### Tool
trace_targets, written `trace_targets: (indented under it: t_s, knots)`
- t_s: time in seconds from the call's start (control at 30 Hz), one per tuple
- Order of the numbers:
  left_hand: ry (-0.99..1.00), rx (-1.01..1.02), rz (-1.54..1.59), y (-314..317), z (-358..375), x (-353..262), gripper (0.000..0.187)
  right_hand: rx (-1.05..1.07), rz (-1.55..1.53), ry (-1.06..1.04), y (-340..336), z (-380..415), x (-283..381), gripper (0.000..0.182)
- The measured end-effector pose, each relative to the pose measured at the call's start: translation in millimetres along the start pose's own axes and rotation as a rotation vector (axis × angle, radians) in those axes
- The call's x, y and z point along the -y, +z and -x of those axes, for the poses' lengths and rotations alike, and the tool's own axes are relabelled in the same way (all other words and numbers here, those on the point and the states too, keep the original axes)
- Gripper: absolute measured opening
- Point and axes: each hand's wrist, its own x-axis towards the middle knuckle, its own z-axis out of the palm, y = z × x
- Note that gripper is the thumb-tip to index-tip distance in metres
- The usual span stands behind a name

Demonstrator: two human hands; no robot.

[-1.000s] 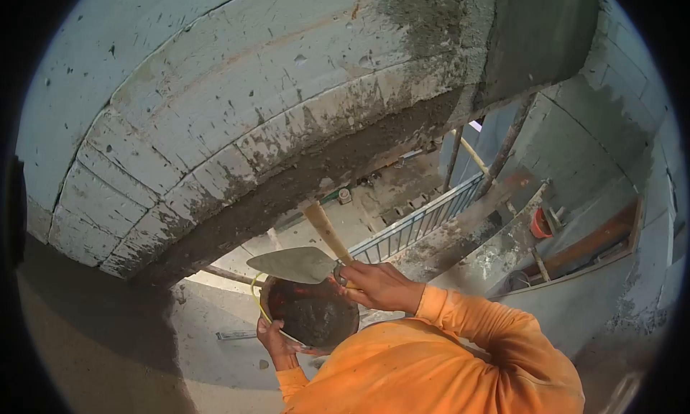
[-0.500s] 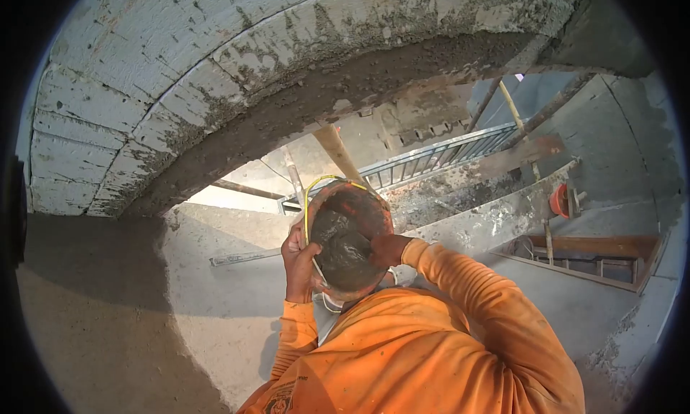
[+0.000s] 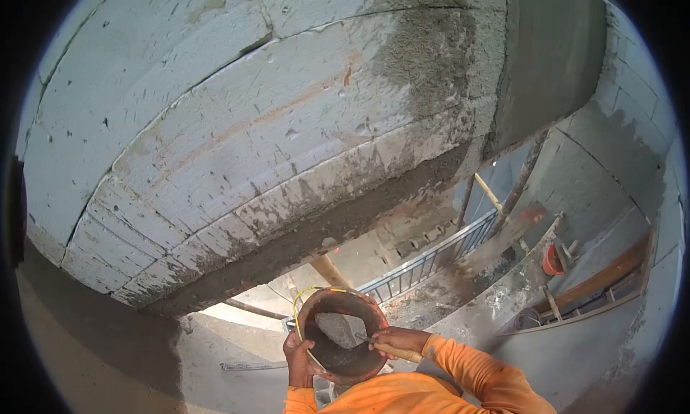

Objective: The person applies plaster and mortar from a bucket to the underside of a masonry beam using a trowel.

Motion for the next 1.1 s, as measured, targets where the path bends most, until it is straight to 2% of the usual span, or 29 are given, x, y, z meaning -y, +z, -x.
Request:
trace_targets:
  t_s: [0.07,0.1,0.13,0.17,0.23,0.3,0.37,0.43,0.47,0.57,0.67,0.7,0.77,0.8,0.87,0.9,0.93,0.97,1.0,1.03,1.07,1.1]
  knots:
    - [0.046,-0.026,-0.073,-32,-21,29,0.050,-0.048,-0.039,-0.080,-4,18,9,0.029]
    - [0.053,-0.047,-0.095,-36,-23,29,0.047,-0.084,-0.183,-0.152,5,35,17,0.030]
    - [0.036,-0.032,-0.108,-49,-27,33,0.055,-0.108,-0.331,-0.221,12,51,25,0.032]
    - [0.014,-0.025,-0.127,-56,-33,34,0.062,-0.121,-0.312,-0.252,15,65,34,0.032]
    - [0.057,0.018,-0.104,-49,-53,25,0.062,-0.066,-0.540,-0.626,21,94,51,0.037]
    - [0.092,0.046,-0.081,-44,-61,18,0.061,-0.040,-0.756,-0.861,31,127,85,0.039]
    - [0.124,0.067,-0.059,-42,-68,9,0.060,-0.132,-0.725,-1.159,44,166,127,0.041]
    - [0.156,0.075,-0.043,-46,-74,-2,0.060,-0.343,-0.577,-1.462,61,210,173,0.045]
    - [0.172,0.076,-0.033,-49,-77,-7,0.059,-0.624,-0.431,-1.592,73,234,195,0.045]
    - [0.215,0.080,0.007,-48,-85,-23,0.058,-1.043,-0.105,-2.033,105,289,265,0.038]
    - [0.235,0.072,0.047,-49,-87,-29,0.057,-1.492,0.140,-2.355,121,330,321,0.040]
    - [0.237,0.066,0.058,-51,-86,-29,0.056,-1.493,0.144,-2.350,128,337,334,0.040]
    - [0.241,0.055,0.077,-55,-84,-31,0.056,-2.043,0.202,-2.407,145,340,359,0.042]
    - [0.244,0.050,0.086,-56,-84,-33,0.055,-2.044,0.206,-2.404,149,336,369,0.042]
    - [0.257,0.042,0.100,-57,-87,-40,0.055,-2.242,0.218,-2.429,151,316,389,0.041]
    - [0.274,0.040,0.118,-51,-93,-46,0.054,-2.423,0.293,-2.379,144,298,402,0.040]
    - [0.282,0.042,0.129,-44,-95,-50,0.054,-2.351,0.438,-2.229,149,257,416,0.042]
    - [0.277,0.034,0.121,-48,-88,-52,0.053,-1.971,0.703,-1.751,148,194,411,0.042]
    - [0.292,0.043,0.124,-41,-90,-62,0.053,-1.722,1.183,-1.568,145,141,367,0.043]
    - [0.330,0.053,0.159,-22,-105,-77,0.053,-1.512,1.253,-1.500,149,78,313,0.046]
    - [0.344,0.028,0.195,-15,-111,-79,0.052,-1.202,1.261,-1.412,154,40,237,0.051]
    - [0.310,-0.032,0.174,-40,-96,-65,0.052,-0.963,1.292,-1.437,154,8,181,0.046]
